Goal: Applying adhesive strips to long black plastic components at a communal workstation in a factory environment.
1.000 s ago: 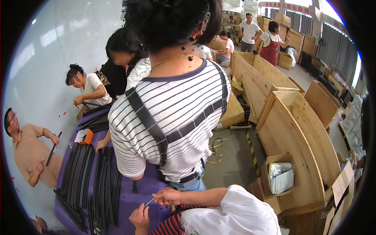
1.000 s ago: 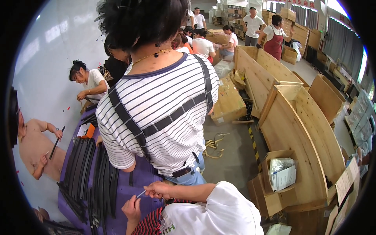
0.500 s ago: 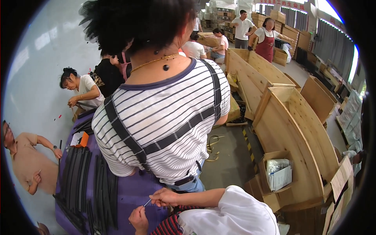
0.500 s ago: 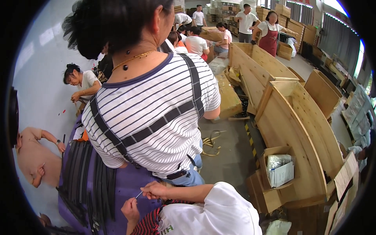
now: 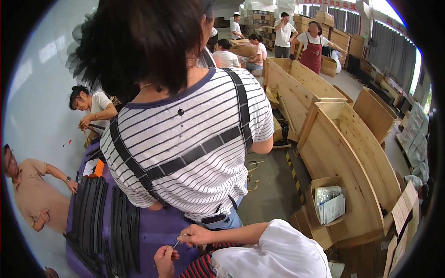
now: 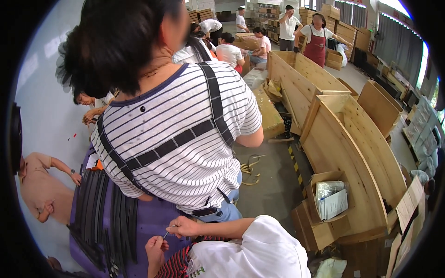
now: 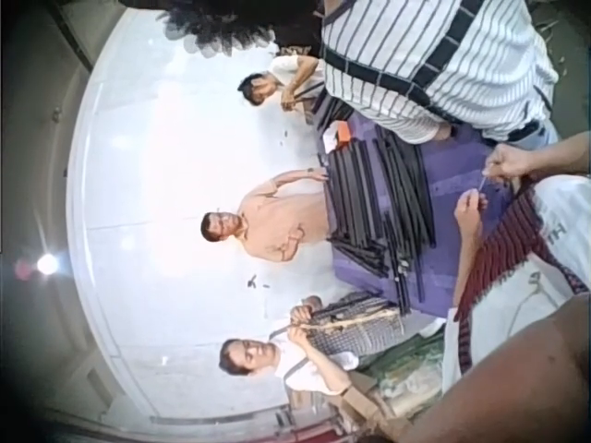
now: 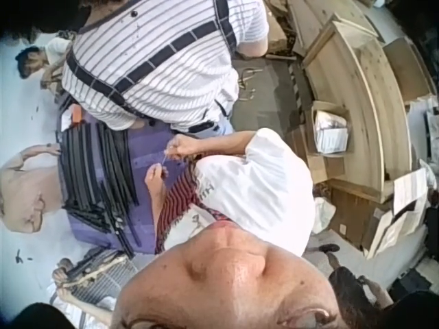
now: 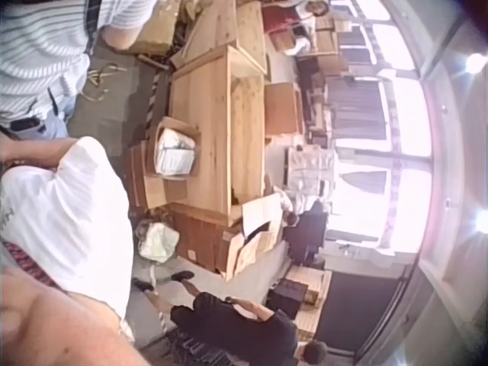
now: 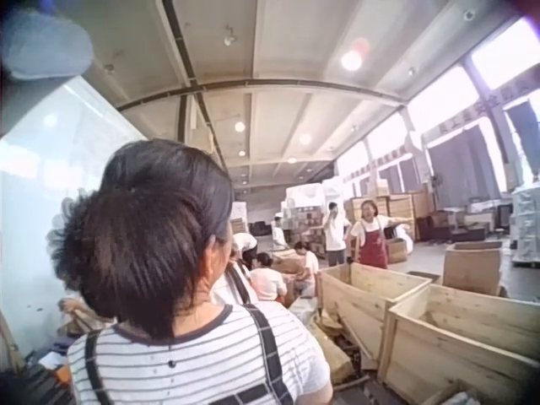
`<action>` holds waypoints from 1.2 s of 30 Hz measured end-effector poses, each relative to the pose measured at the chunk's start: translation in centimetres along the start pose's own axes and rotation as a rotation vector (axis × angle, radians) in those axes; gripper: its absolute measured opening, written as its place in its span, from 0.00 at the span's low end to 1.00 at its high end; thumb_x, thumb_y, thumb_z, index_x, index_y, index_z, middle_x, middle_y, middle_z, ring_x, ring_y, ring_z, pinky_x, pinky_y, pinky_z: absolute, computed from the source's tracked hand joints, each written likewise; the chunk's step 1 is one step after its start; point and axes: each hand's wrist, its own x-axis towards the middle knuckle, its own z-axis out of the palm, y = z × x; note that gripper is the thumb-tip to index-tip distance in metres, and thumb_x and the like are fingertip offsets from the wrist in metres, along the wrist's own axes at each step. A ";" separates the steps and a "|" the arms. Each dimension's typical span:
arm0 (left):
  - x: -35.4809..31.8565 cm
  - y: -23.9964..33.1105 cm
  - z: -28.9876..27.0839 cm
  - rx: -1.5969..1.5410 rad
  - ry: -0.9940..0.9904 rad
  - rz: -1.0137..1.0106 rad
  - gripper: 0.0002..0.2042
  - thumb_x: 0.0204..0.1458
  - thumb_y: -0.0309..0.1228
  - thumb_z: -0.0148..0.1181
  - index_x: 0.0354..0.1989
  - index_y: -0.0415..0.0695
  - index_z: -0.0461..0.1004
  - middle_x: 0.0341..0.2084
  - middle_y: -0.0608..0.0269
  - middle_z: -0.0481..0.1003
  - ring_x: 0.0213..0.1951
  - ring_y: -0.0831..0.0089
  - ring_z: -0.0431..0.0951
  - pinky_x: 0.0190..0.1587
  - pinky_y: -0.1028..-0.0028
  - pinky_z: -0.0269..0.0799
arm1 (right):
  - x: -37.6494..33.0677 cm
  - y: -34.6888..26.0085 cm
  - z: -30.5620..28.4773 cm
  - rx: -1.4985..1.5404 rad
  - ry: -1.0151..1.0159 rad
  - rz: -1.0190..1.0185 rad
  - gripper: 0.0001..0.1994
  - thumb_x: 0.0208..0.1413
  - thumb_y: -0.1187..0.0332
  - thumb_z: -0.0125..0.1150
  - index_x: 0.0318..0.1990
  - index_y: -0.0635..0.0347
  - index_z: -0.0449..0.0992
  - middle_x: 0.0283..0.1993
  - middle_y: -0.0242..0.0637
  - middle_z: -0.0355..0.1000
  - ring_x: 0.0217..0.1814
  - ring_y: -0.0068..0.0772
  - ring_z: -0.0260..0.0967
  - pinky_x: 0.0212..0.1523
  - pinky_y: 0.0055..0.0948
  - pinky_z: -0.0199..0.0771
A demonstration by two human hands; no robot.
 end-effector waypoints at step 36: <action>-2.7 1.4 -4.5 0.308 -0.323 -0.145 0.06 0.49 0.26 0.54 0.26 0.37 0.74 0.17 0.68 0.73 0.19 0.83 0.69 0.23 0.83 0.64 | 1.5 1.0 2.8 -0.005 -0.315 -0.023 0.19 0.56 0.56 0.47 0.24 0.63 0.69 0.13 0.31 0.64 0.11 0.17 0.56 0.12 0.18 0.54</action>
